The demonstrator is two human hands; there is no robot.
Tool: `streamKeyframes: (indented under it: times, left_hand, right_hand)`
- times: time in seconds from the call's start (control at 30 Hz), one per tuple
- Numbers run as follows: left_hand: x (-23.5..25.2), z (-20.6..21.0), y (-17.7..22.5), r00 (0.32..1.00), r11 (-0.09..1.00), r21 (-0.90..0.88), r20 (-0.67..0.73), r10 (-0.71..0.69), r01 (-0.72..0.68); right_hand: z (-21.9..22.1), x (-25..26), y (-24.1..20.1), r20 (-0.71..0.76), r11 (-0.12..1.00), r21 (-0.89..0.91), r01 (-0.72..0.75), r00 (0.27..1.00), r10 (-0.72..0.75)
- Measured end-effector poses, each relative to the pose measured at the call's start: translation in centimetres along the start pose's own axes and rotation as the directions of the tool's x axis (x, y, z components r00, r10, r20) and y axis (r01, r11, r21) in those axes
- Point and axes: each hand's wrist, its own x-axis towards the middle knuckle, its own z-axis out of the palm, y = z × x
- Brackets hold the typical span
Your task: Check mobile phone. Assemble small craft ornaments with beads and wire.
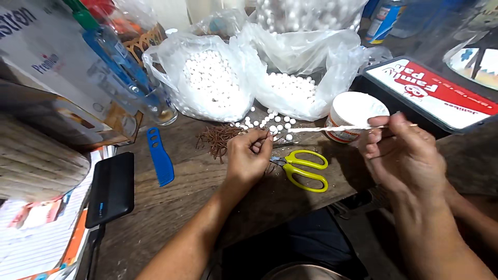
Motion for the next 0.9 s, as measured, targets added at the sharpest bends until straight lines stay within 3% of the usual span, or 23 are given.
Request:
streamKeyframes:
  times: [0.17, 0.27, 0.4, 0.47, 0.57, 0.67, 0.77, 0.83, 0.9]
  left_hand:
    - [0.1, -0.1, 0.0, 1.0, 1.0, -0.004, 0.003, -0.014, 0.014]
    - [0.5, -0.7, -0.1, 0.999, 0.999, -0.005, -0.002, -0.053, 0.053]
    - [1.4, -1.9, -0.3, 0.992, 0.994, -0.024, -0.069, -0.11, 0.108]
    - [1.6, -2.2, -0.5, 0.986, 0.989, -0.053, -0.083, -0.143, 0.139]
    - [1.4, -2.4, -0.6, 0.979, 0.981, -0.083, -0.084, -0.185, 0.178]
    - [1.3, -2.5, -0.6, 0.976, 0.976, -0.103, -0.082, -0.201, 0.192]
    - [1.3, -2.5, -0.6, 0.979, 0.979, -0.095, -0.083, -0.187, 0.179]
    - [1.3, -2.5, -0.7, 0.974, 0.973, -0.106, -0.076, -0.214, 0.206]
    - [1.3, -2.4, -0.9, 0.975, 0.975, -0.095, -0.073, -0.208, 0.201]
  right_hand:
    - [-5.0, 1.5, -2.1, -0.165, 0.97, -0.182, 0.162, 0.967, -0.192]
    - [-6.4, 2.8, -1.8, -0.191, 0.915, -0.327, 0.237, 0.932, -0.309]
    - [-5.5, 4.1, -0.4, -0.168, 0.875, -0.48, 0.066, 0.972, -0.166]
    - [-6.0, 4.5, -0.1, -0.132, 0.771, -0.636, 0.049, 0.976, -0.171]
    - [-7.6, 3.2, -1.9, -0.05, 0.448, -0.885, 0.127, 0.931, -0.361]
    - [-4.7, 2.0, -2.9, 0.091, 0.361, -0.864, 0.351, 0.814, -0.573]
    - [2.4, 2.0, -1.2, 0.442, 0.356, -0.705, 0.613, 0.773, -0.455]
    - [5.3, 3.7, 1.8, 0.593, 0.382, -0.688, 0.618, 0.781, -0.196]
    - [6.6, 6.0, 4.4, 0.624, 0.324, -0.749, 0.578, 0.78, 0.051]
